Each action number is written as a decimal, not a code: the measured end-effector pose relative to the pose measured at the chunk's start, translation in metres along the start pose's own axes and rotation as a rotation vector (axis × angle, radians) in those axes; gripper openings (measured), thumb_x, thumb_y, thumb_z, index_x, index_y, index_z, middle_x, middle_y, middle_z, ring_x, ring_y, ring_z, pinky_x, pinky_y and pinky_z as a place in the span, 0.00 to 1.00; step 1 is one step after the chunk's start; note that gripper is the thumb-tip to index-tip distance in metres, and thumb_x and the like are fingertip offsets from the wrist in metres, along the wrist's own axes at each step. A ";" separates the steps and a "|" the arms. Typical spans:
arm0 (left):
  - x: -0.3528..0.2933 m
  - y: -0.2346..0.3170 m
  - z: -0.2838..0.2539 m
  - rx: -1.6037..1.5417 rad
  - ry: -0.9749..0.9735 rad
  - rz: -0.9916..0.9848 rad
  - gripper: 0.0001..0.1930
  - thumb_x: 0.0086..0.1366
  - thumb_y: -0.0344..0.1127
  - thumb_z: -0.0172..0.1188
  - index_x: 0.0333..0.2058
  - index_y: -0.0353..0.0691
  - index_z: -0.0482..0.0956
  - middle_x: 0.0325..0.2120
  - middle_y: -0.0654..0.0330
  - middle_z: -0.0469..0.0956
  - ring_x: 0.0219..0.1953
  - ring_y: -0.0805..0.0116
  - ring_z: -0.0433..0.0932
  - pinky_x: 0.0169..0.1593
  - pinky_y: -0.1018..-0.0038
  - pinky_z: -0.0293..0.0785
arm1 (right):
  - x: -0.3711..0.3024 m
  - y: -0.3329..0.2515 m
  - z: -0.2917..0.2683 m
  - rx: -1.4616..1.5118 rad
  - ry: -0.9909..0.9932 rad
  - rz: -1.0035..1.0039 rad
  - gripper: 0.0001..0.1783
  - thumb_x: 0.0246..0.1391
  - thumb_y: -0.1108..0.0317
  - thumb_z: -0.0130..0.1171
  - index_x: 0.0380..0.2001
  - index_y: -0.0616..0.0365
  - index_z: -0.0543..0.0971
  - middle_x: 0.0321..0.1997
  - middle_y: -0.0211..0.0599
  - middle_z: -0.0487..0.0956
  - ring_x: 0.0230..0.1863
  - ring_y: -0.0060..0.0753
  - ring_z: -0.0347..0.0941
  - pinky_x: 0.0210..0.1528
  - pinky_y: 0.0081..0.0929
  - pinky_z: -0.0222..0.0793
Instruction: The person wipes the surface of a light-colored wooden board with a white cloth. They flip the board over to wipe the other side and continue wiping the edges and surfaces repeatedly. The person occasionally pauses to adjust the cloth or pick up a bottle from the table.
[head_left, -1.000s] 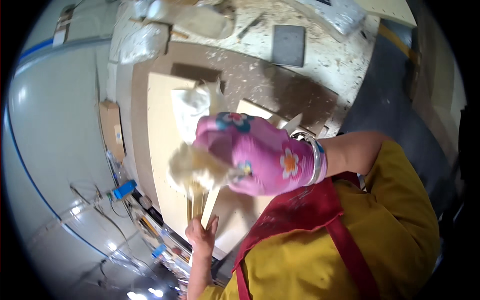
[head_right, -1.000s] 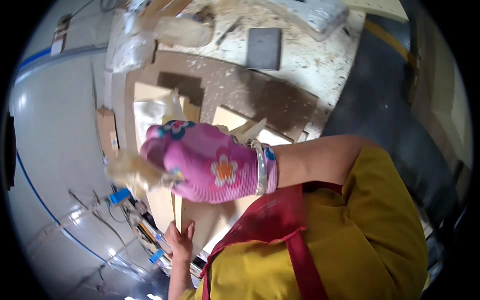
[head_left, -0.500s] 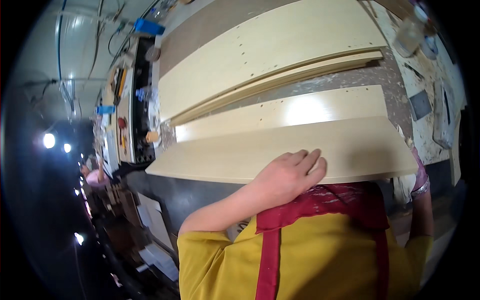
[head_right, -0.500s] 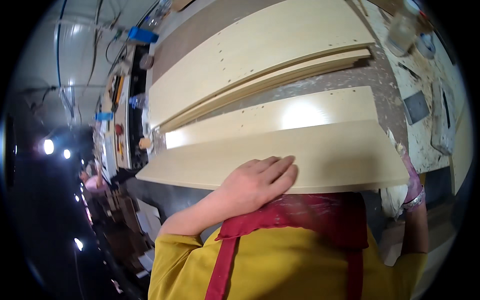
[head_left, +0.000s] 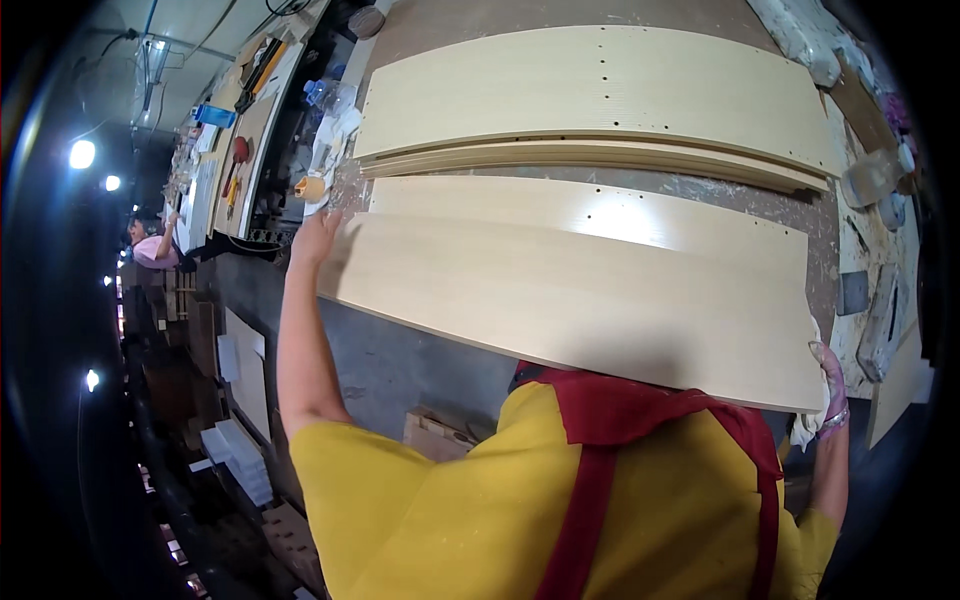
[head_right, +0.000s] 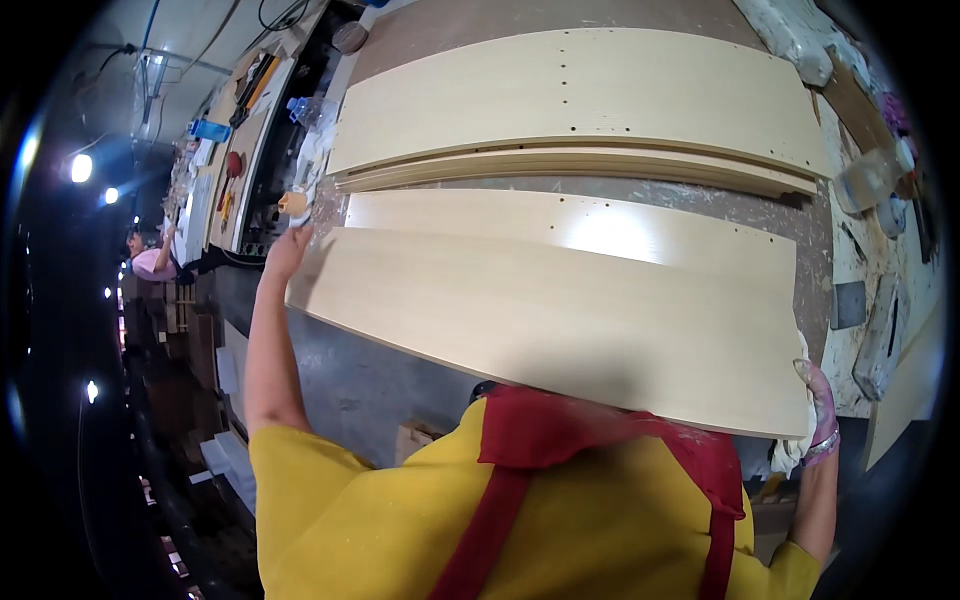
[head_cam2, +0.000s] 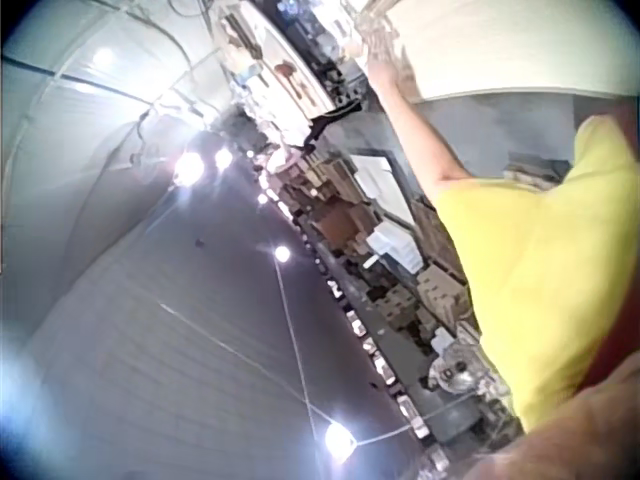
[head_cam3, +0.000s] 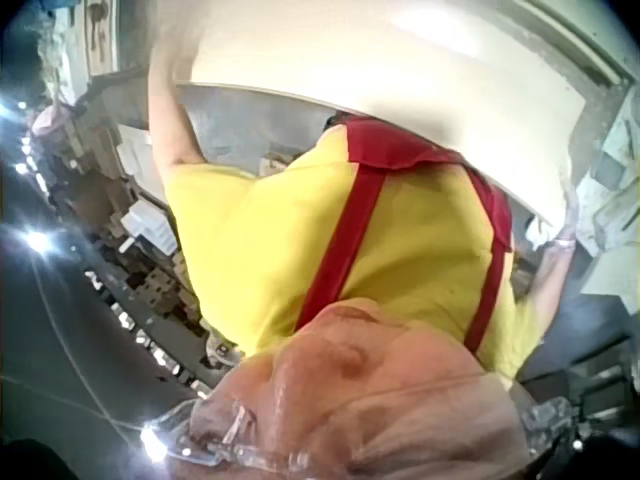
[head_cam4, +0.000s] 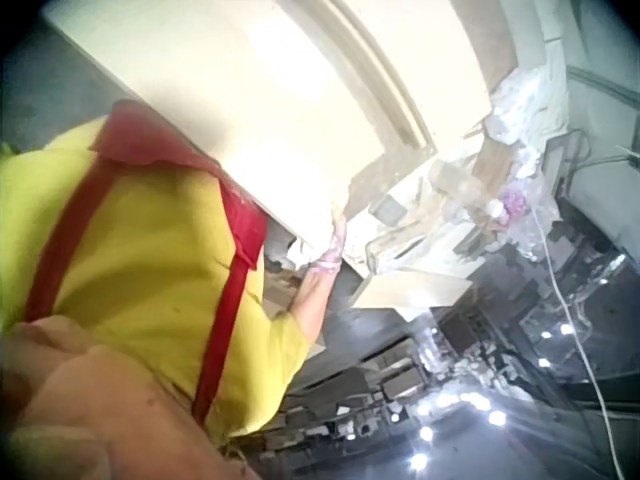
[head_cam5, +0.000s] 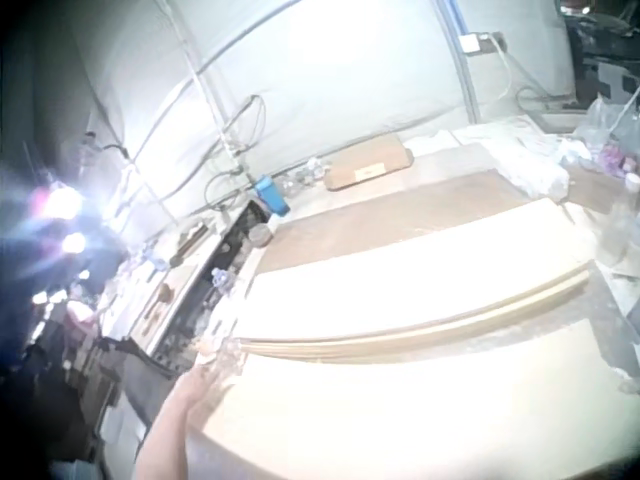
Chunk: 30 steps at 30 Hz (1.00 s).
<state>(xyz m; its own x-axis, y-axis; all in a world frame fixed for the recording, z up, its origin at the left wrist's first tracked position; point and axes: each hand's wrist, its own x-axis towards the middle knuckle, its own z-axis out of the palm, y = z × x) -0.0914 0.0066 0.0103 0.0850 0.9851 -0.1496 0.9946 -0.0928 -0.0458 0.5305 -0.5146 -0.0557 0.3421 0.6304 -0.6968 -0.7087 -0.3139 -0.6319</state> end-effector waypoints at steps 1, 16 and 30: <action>0.002 -0.012 0.007 0.064 -0.176 -0.047 0.37 0.61 0.64 0.45 0.49 0.30 0.73 0.47 0.41 0.73 0.52 0.46 0.71 0.56 0.60 0.65 | -0.005 -0.002 0.006 -0.026 0.018 -0.009 0.24 0.55 0.56 0.52 0.50 0.62 0.72 0.42 0.38 0.78 0.38 0.29 0.77 0.41 0.24 0.75; 0.021 -0.035 0.041 -0.628 0.098 -0.334 0.35 0.64 0.61 0.45 0.42 0.26 0.77 0.38 0.44 0.78 0.41 0.53 0.77 0.46 0.65 0.70 | -0.002 -0.068 -0.061 -0.685 0.010 -0.176 0.17 0.50 0.61 0.63 0.39 0.60 0.74 0.32 0.32 0.79 0.32 0.25 0.77 0.37 0.24 0.74; 0.048 0.012 0.061 -2.158 0.511 -0.107 0.15 0.54 0.38 0.50 0.12 0.47 0.60 0.12 0.61 0.62 0.20 0.67 0.63 0.28 0.72 0.61 | 0.024 -0.069 -0.036 -1.590 0.084 -0.862 0.19 0.55 0.73 0.51 0.51 0.58 0.70 0.45 0.38 0.76 0.46 0.35 0.72 0.52 0.29 0.65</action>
<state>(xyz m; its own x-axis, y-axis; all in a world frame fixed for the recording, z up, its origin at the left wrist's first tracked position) -0.0785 0.0439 -0.0574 -0.3118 0.9501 -0.0115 -0.4977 -0.1530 0.8537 0.6096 -0.5036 -0.0409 0.3169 0.9483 -0.0148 0.8510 -0.2912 -0.4371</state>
